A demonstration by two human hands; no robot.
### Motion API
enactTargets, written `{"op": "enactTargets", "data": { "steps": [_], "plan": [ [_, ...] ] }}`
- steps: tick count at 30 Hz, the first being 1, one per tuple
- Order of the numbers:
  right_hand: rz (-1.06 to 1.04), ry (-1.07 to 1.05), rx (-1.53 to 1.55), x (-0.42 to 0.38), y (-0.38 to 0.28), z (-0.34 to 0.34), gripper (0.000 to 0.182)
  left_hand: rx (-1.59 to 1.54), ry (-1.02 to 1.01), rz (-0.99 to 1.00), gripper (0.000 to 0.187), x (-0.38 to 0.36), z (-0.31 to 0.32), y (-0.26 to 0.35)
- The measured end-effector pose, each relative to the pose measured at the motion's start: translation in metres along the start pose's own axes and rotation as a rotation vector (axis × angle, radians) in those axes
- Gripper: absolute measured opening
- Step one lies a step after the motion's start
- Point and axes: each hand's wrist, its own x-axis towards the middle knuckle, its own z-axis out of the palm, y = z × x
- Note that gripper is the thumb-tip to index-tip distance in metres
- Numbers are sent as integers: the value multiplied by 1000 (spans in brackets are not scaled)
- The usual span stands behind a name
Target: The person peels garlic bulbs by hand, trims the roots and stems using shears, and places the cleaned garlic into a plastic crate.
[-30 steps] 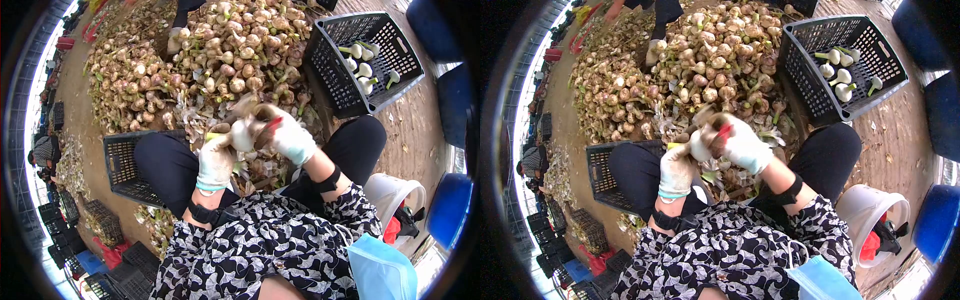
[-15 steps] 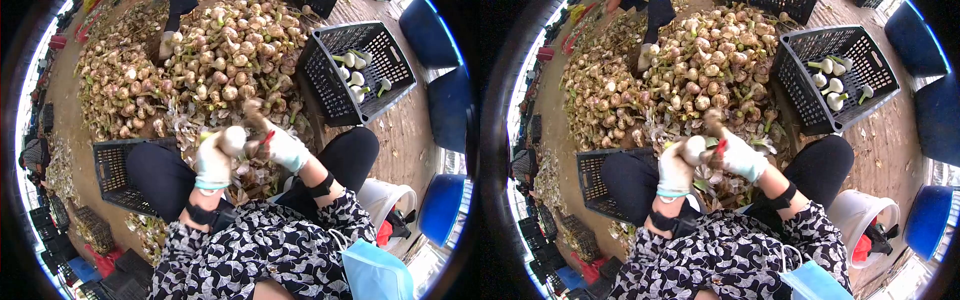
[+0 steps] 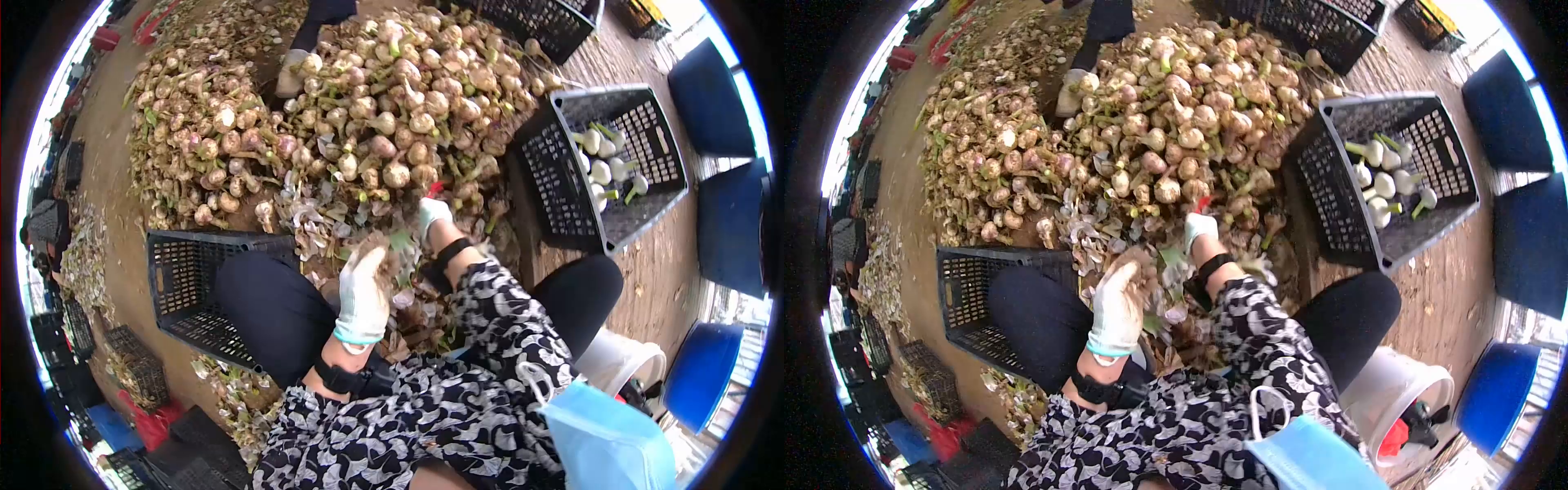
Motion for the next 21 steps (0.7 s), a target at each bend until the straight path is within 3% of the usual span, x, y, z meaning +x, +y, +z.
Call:
{"op": "enactTargets", "data": {
  "steps": [3, 4, 5, 7, 8, 9, 10, 11, 12, 14, 15, 16, 17, 18, 19, 21],
  "plan": [
    [517, 137, 812, 24, -10, 14, 32, 126, 40, -18, 28, -2, -16, 17],
    [359, 70, 716, -31, -19, -39, 31, 156, 28, -4, 30, -5, -15, 23],
    [534, 103, 996, -76, -28, -88, 30, 184, 11, 7, 33, -4, -15, 26],
    [163, 49, 1020, -124, -13, -116, 23, 210, 25, -85, 55, 0, -13, 24],
    [-14, 43, 999, -147, -11, -127, 16, 220, -72, -133, 58, -1, -8, 25],
    [-398, 292, 687, -166, -1, -130, 20, 228, -169, -181, 61, -3, -3, 27],
    [-562, 350, 575, -177, 6, -130, 24, 222, -284, -280, 61, -8, 2, 31],
    [-726, 409, 461, -188, 9, -131, 29, 151, -232, -237, 63, -8, 4, 15],
    [-722, 413, 466, -198, 7, -133, 29, 116, -314, -223, 63, -13, 8, 16],
    [-651, 287, 1397, -218, -5, -141, 34, 96, -406, -200, 63, -22, 17, 18],
    [-389, 161, 1705, -212, 7, -106, 35, 175, -416, -52, 60, -27, 20, 18],
    [-456, 303, 1357, -215, 5, -101, 34, 253, -424, 96, 60, -33, 23, 17],
    [-504, 431, 1001, -216, -1, -98, 33, 535, -347, 242, 64, -42, 30, 18],
    [-662, 767, 767, -216, -10, -92, 29, 668, -362, 400, 60, -39, 26, 12],
    [-414, 595, 813, -229, -16, -102, 23, 796, -376, 558, 59, -37, 26, 9],
    [-387, 503, 1422, -218, -22, -84, 23, 843, -350, 619, 59, -44, 29, 5]
  ]
}}
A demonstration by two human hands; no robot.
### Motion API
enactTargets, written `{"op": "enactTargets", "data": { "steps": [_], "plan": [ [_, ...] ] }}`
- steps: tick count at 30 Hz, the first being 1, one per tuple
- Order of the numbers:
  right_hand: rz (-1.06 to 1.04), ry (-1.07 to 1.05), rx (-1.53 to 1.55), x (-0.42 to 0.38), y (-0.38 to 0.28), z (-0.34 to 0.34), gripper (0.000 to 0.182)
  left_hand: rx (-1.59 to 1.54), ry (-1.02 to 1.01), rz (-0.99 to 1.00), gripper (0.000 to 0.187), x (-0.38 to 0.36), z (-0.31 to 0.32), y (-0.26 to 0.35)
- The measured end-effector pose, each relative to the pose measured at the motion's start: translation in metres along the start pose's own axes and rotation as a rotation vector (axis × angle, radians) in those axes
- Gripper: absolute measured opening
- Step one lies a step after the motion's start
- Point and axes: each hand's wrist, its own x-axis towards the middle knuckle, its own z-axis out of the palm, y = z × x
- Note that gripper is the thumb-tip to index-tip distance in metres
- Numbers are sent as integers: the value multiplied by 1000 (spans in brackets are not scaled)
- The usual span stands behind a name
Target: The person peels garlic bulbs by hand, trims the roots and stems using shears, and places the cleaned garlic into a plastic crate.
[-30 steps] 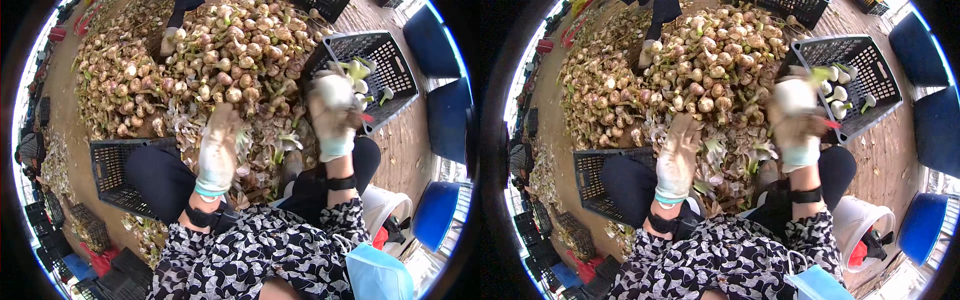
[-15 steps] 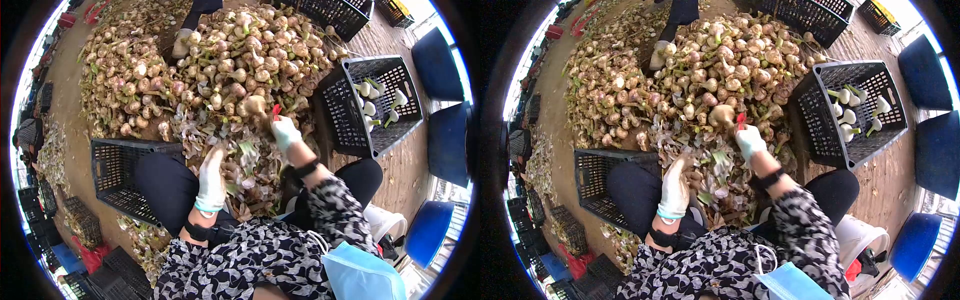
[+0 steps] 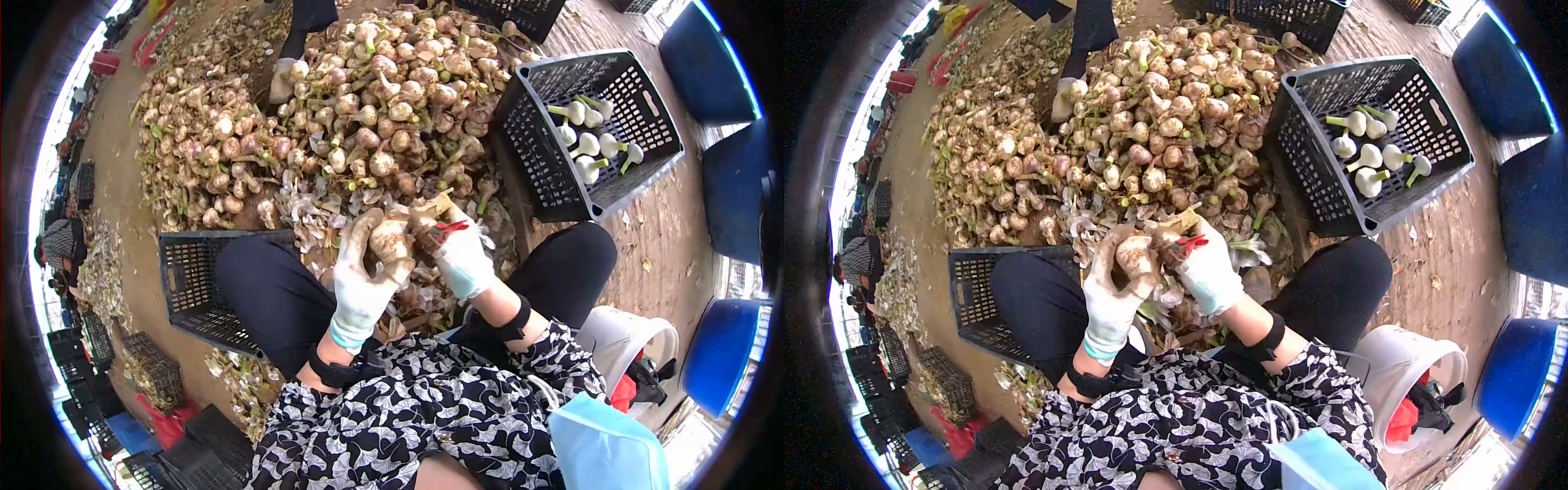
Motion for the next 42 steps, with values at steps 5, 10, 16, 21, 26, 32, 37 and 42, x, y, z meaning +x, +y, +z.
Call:
{"op": "enactTargets", "data": {
  "steps": [5, 10, 16, 21, 26, 32, 37, 42],
  "plan": [
    [-56, -22, 60, 2, 3, -7, 30, 32, 18, 39, 62, -7, 0, -6],
    [78, -162, 38, 2, -13, -19, 29, 16, 69, 29, 72, -6, 4, 7],
    [-209, -112, -419, -2, -11, -14, 21, -724, 15, -710, 60, 14, 3, 13],
    [-84, -124, -100, 6, 14, -20, 25, -652, -40, -505, 51, 10, 6, -22],
    [-362, -114, -448, 0, -23, -12, 23, -368, 25, -234, 64, -4, 1, -11],
    [202, -329, 582, -2, -6, -23, 42, -759, -173, -495, 94, -1, -25, 10],
    [131, -271, 15, -6, -23, -8, 12, -44, -97, -212, 66, -9, -27, -3],
    [202, 189, -41, 30, 2, -38, 16, -885, -240, -462, 71, -17, -24, 16]
  ]
}}
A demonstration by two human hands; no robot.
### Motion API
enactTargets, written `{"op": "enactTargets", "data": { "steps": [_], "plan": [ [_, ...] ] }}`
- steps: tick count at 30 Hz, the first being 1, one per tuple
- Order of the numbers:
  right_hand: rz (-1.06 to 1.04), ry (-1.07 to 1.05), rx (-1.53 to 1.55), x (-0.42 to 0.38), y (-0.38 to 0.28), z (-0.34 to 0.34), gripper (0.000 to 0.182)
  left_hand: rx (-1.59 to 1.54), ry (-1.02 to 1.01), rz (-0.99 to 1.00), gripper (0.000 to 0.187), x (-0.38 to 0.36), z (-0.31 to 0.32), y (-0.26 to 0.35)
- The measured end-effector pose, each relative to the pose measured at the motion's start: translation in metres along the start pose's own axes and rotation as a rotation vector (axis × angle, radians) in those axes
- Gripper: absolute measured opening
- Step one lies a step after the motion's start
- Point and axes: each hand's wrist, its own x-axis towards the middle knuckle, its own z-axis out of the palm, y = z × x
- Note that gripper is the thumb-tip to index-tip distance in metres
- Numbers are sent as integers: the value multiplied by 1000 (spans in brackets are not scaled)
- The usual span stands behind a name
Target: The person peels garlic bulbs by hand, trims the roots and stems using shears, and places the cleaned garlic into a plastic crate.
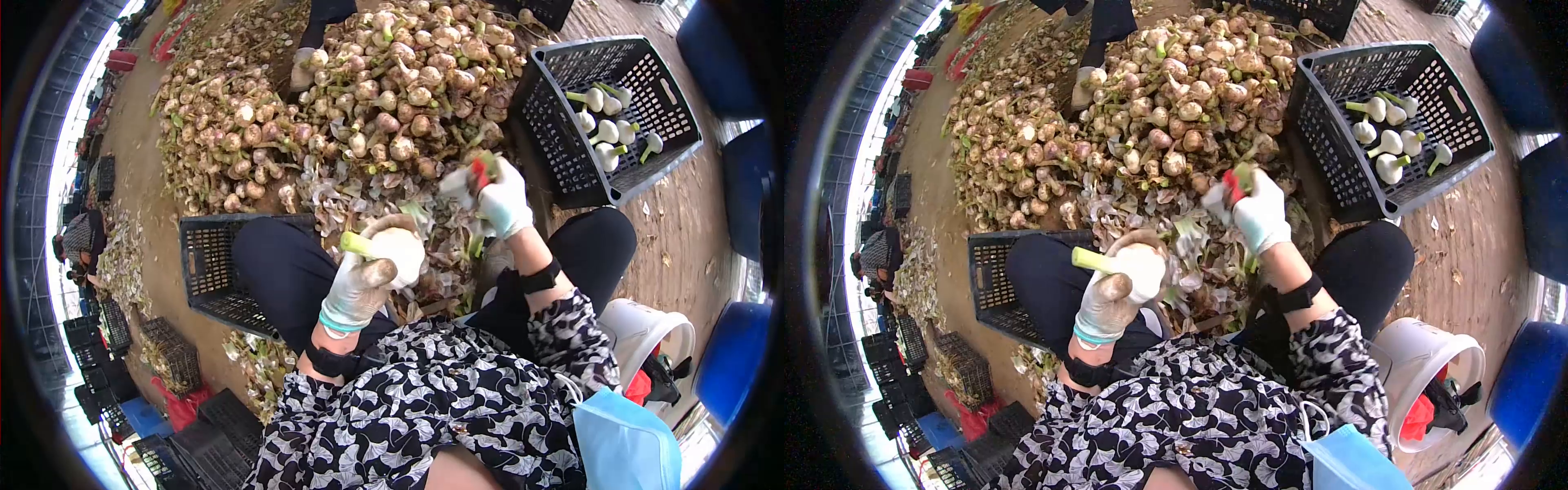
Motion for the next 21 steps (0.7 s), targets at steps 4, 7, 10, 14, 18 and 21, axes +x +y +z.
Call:
{"op": "enactTargets", "data": {
  "steps": [4, 7, 10, 14, 18, 21],
  "plan": [
    [-337, -552, -934, -15, 38, 2, 23, 154, 21, -44, 81, 6, -10, 6],
    [-13, -499, -547, -8, 15, 0, 28, 487, 77, 55, 78, 5, -16, 9],
    [96, -618, -152, -18, -16, 16, 44, 637, 118, 113, 74, 8, -12, 5],
    [-217, -496, -341, -18, 2, 17, 18, 562, 85, 37, 66, 3, -15, 5],
    [-25, -419, -266, -22, -12, 6, 26, 735, 208, 231, 61, 5, -23, -6],
    [-457, -436, -536, -45, -19, 17, 30, 914, 176, 235, 62, 8, -29, -7]
  ]
}}
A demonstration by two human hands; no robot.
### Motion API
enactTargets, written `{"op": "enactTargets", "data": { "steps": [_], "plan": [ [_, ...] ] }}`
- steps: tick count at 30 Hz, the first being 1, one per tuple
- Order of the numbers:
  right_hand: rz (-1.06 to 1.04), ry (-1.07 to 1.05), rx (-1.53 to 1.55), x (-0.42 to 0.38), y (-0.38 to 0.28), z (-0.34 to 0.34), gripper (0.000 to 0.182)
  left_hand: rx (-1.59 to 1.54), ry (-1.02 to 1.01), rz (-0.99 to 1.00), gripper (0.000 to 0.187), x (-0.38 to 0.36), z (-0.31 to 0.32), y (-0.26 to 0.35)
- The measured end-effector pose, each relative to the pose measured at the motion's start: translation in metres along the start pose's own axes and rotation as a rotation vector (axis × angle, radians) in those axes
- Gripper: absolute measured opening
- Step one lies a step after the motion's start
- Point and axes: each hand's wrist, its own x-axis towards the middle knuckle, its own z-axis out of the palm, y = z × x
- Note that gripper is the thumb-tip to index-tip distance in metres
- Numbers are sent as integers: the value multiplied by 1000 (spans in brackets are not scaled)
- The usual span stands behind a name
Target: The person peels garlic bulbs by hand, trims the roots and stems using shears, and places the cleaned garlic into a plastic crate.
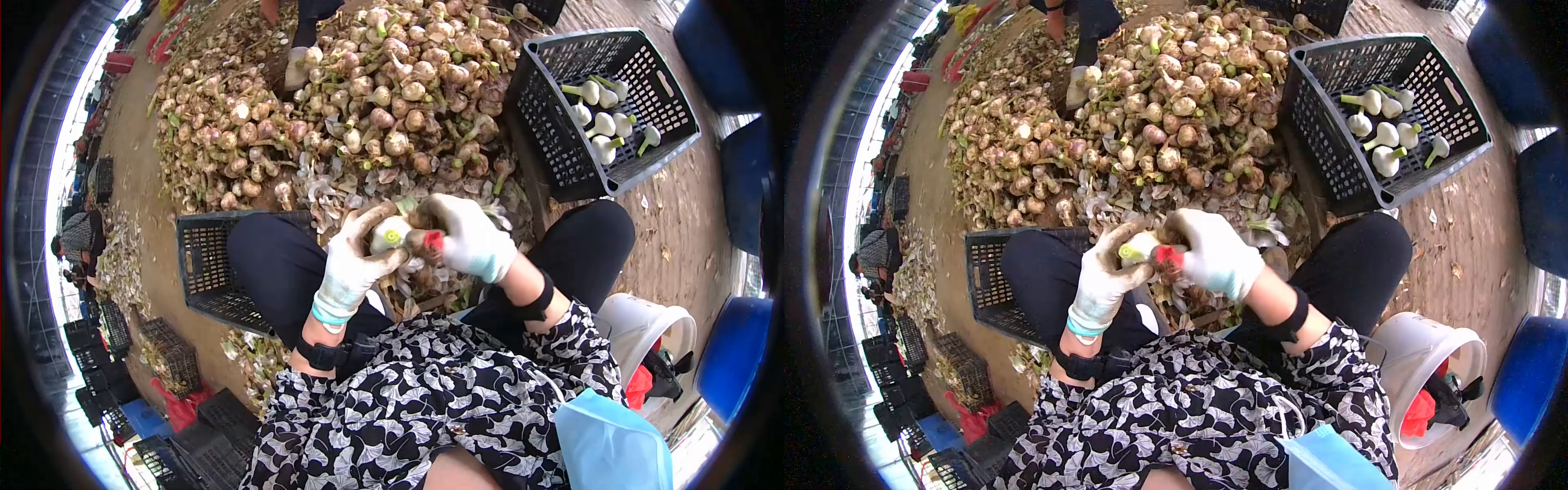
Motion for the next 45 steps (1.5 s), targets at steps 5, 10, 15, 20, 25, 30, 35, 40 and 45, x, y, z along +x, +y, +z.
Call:
{"op": "enactTargets", "data": {
  "steps": [5, 10, 15, 20, 25, 30, 35, 40, 45],
  "plan": [
    [142, 77, -51, 5, 36, 13, 27, -350, -70, -138, 67, 0, 7, 16],
    [203, -35, 868, 1, 43, 12, 26, -570, -77, -146, 64, 2, 8, 21],
    [186, 130, 469, -3, 7, 28, 34, -557, 240, -83, 39, 10, 38, 17],
    [288, 98, 1150, -1, 12, 18, 39, -851, 370, -233, 26, 13, 40, 20],
    [19, -109, 762, -6, 21, 14, 31, -972, 259, -247, 25, 15, 37, 28],
    [334, -2, 839, -11, -20, -2, 37, -953, 322, -241, 23, 26, 39, 17],
    [381, -37, 1543, -21, -11, 2, 36, -1182, 99, -65, 23, 30, 41, 25],
    [374, -177, 1307, -14, 12, -11, 43, -1194, -70, -15, 25, 40, 33, 17],
    [179, 224, 510, -3, -7, -3, 34, -310, 236, -349, 38, 32, 43, 32]
  ]
}}
